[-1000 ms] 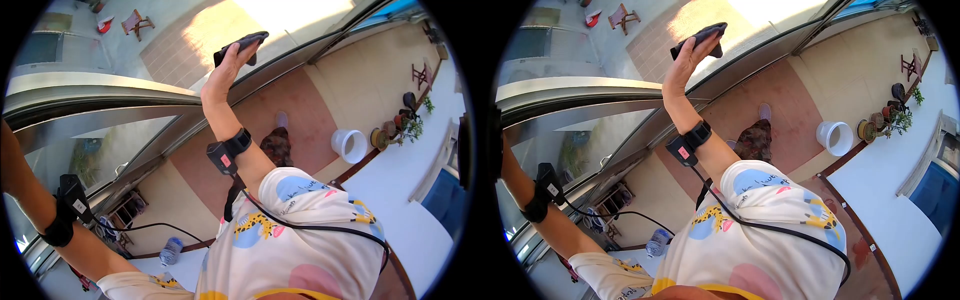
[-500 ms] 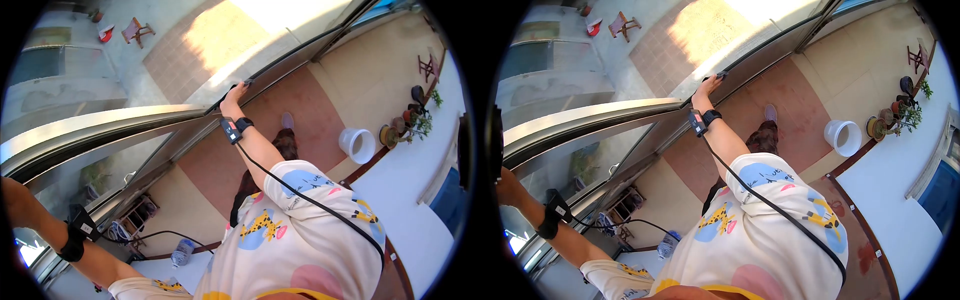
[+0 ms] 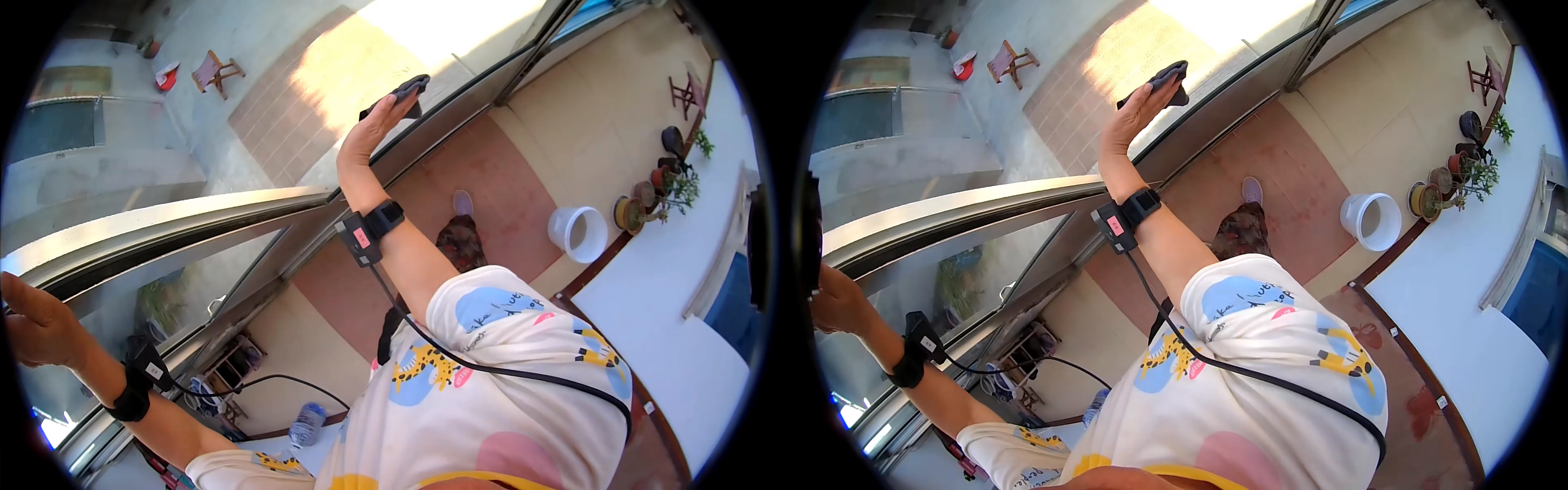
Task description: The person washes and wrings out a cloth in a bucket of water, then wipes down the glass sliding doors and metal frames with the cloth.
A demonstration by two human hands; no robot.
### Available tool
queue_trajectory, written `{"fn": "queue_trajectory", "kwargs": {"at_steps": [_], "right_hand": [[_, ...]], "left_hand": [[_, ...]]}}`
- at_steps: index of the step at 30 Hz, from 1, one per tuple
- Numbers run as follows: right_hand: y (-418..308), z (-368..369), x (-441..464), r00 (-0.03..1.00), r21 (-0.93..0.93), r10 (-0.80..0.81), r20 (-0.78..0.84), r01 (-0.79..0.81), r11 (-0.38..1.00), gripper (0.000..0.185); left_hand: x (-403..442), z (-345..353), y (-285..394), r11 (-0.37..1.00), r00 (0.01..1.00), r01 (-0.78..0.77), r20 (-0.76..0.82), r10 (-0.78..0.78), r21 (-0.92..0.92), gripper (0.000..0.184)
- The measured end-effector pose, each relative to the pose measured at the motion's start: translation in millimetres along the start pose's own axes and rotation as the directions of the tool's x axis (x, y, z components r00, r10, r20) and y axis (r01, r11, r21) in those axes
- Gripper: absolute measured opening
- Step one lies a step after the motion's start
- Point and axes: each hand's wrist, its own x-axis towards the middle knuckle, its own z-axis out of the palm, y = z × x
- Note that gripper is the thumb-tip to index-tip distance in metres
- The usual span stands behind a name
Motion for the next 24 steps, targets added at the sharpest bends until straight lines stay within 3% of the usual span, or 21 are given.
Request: {"fn": "queue_trajectory", "kwargs": {"at_steps": [1,2,3,5,6,8,11,13,15,17,19,21,22,24], "right_hand": [[41.7,-7.7,-3.7,0.984,-0.008,0.177,-0.034,-0.177,0.984,0.062],[102.5,-16.0,-5.5,0.893,0.020,0.444,-0.069,-0.444,0.896,0.060],[147.6,-19.7,-3.8,0.731,0.059,0.677,-0.091,-0.674,0.736,0.058],[99.2,-41.3,5.9,0.458,0.339,0.871,0.178,-0.859,0.383,0.057],[99.2,-37.8,23.2,0.468,0.343,0.866,0.178,-0.854,0.391,0.057],[109.9,-24.2,67.6,0.748,0.101,0.656,-0.104,-0.648,0.755,0.057],[14.3,-9.1,150.1,0.895,0.142,0.439,-0.082,-0.426,0.894,0.055],[-56.4,7.2,163.2,0.999,0.139,0.012,-0.052,-0.005,0.990,0.056],[-117.7,16.9,144.0,0.929,0.103,-0.364,0.066,0.357,0.929,0.058],[-142.1,16.4,110.9,0.823,0.020,-0.539,0.182,0.545,0.838,0.059],[-123.1,10.1,95.9,0.808,0.013,-0.552,0.205,0.562,0.827,0.057],[-86.0,0.6,97.9,0.941,-0.050,-0.311,0.135,0.320,0.946,0.060],[-50.7,-5.8,110.2,0.991,-0.032,-0.110,0.071,0.112,0.993,0.060],[20.1,-25.2,131.9,0.941,0.034,0.339,-0.001,-0.339,0.940,0.060]], "left_hand": [[4.4,-0.3,2.8,1.000,1.000,-0.003,-0.020,0.003,0.018,0.054],[8.8,-0.7,5.7,0.999,0.999,-0.005,-0.040,0.007,0.036,0.057],[13.2,-1.0,8.5,0.999,0.998,-0.007,-0.060,0.010,0.054,0.061],[25.8,-14.0,30.4,0.995,0.978,-0.098,-0.185,0.095,-0.010,0.058],[30.4,-20.1,41.1,0.993,0.971,-0.110,-0.215,0.101,-0.033,0.058],[38.8,-33.6,62.6,0.989,0.963,-0.107,-0.257,0.079,-0.099,0.059],[52.1,-45.0,81.4,0.981,0.955,-0.111,-0.292,0.062,-0.157,0.065],[62.2,-54.2,98.5,0.982,0.947,-0.097,-0.319,0.042,-0.159,0.072],[72.7,-62.3,104.9,0.986,0.944,-0.094,-0.328,0.043,-0.140,0.078],[76.3,-66.5,112.0,0.990,0.948,-0.064,-0.318,0.020,-0.127,0.081],[76.3,-68.7,114.1,0.991,0.957,-0.038,-0.291,0.000,-0.126,0.081],[70.8,-70.8,111.1,0.996,0.966,-0.048,-0.255,0.028,-0.072,0.073],[70.6,-71.0,110.1,0.996,0.965,-0.072,-0.255,0.054,-0.060,0.070],[68.6,-69.8,107.6,0.993,0.965,-0.110,-0.245,0.096,-0.044,0.066]]}}
